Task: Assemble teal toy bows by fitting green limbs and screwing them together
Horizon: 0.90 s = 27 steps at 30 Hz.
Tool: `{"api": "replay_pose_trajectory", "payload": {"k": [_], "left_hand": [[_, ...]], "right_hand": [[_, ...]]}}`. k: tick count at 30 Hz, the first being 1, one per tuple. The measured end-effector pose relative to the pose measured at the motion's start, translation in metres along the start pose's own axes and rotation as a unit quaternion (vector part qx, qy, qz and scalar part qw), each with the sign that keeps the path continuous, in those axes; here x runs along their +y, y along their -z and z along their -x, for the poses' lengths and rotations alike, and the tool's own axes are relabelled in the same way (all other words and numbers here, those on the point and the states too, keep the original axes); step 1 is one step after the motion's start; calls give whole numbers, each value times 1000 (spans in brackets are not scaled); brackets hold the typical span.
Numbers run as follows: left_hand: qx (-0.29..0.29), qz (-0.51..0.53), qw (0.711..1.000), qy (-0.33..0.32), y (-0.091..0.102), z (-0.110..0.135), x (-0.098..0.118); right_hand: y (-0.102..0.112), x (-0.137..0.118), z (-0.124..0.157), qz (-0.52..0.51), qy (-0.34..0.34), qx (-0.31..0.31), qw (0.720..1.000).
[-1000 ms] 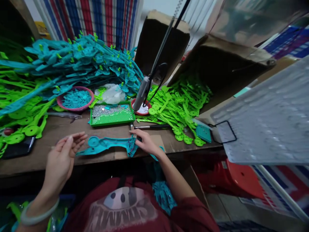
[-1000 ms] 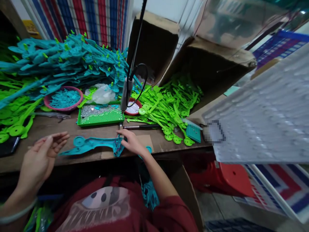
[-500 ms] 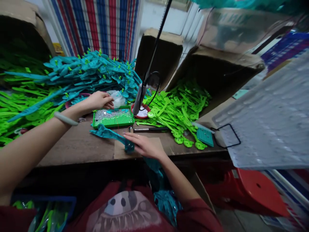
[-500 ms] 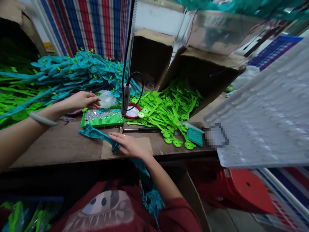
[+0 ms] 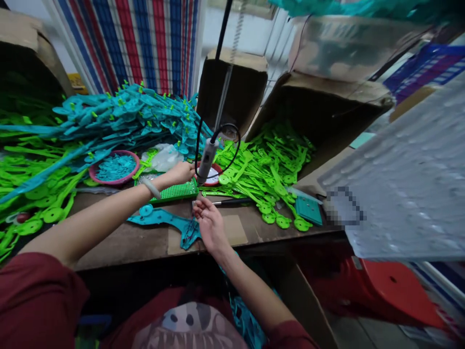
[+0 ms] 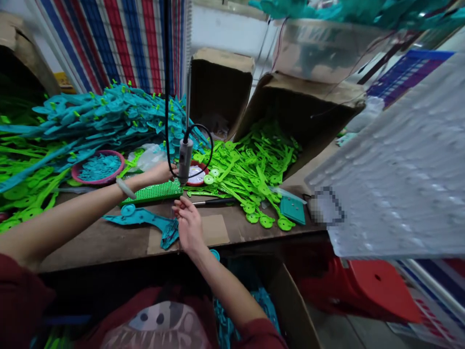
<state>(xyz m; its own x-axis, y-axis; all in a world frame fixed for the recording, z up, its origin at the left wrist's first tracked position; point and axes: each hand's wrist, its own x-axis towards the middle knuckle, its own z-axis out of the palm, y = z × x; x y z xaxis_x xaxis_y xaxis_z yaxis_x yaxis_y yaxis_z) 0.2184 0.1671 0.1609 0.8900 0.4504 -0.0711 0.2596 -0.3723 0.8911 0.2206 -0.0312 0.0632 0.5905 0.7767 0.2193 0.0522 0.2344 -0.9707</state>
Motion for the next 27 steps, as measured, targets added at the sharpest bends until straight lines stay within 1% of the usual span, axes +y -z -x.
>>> {"api": "replay_pose_trajectory", "payload": {"k": [2,3,4,5,6,7,8,9,10,11,12,14,15,16,17,18,19,20,21,22,23,24,25,26,27], "left_hand": [[0,-25,999,31,0,7,-8],[0,-30,999,46,1,12,-12],[-1,-31,998,57,2,20,-15],[-4,-29,997,68,5,30,-17],[-11,-26,997,78,7,41,-19],[-23,-20,996,88,10,54,-20],[-39,-14,994,97,12,67,-21],[-61,-8,992,107,14,82,-22],[-81,2,990,112,15,97,-24],[-92,17,989,114,15,111,-26],[-93,42,989,111,14,125,-30],[-56,118,986,105,8,148,-40],[-22,148,984,99,5,157,-45],[21,167,982,90,1,164,-51],[62,176,979,80,-3,170,-56],[107,190,974,68,-7,173,-61],[150,218,963,58,-10,175,-64],[184,263,945,56,-13,177,-67],[206,320,923,61,-15,177,-68],[218,378,897,67,-17,177,-68],[223,423,876,69,-18,178,-67],[219,442,867,68,-19,178,-65],[201,425,880,65,-19,179,-63],[176,371,910,58,-18,180,-61],[149,282,947,49,-18,181,-59]], "right_hand": [[-4,-8,5,-14,-9,53,998],[-7,-14,9,9,9,58,998],[-10,-21,13,58,50,35,996],[-13,-27,17,129,113,-12,985],[-17,-32,21,209,188,-73,957],[-21,-35,24,285,260,-138,912],[-25,-37,26,350,318,-194,860],[-29,-36,26,400,356,-233,812],[-32,-34,25,439,373,-255,777],[-34,-31,23,468,375,-267,754],[-34,-28,22,488,374,-273,740],[-31,-23,21,503,380,-286,722],[-26,-21,24,498,391,-294,716],[-21,-20,30,489,404,-297,714],[-14,-19,39,480,410,-287,721],[-7,-19,49,480,399,-258,738],[1,-17,62,494,361,-212,762],[8,-15,76,516,300,-156,787],[15,-13,90,541,222,-99,805],[21,-9,104,561,142,-52,814],[26,-4,117,573,73,-20,816],[29,1,128,576,20,-4,817],[32,6,138,572,-13,3,820],[33,11,145,565,-35,3,825],[34,14,151,555,-52,3,830]]}}
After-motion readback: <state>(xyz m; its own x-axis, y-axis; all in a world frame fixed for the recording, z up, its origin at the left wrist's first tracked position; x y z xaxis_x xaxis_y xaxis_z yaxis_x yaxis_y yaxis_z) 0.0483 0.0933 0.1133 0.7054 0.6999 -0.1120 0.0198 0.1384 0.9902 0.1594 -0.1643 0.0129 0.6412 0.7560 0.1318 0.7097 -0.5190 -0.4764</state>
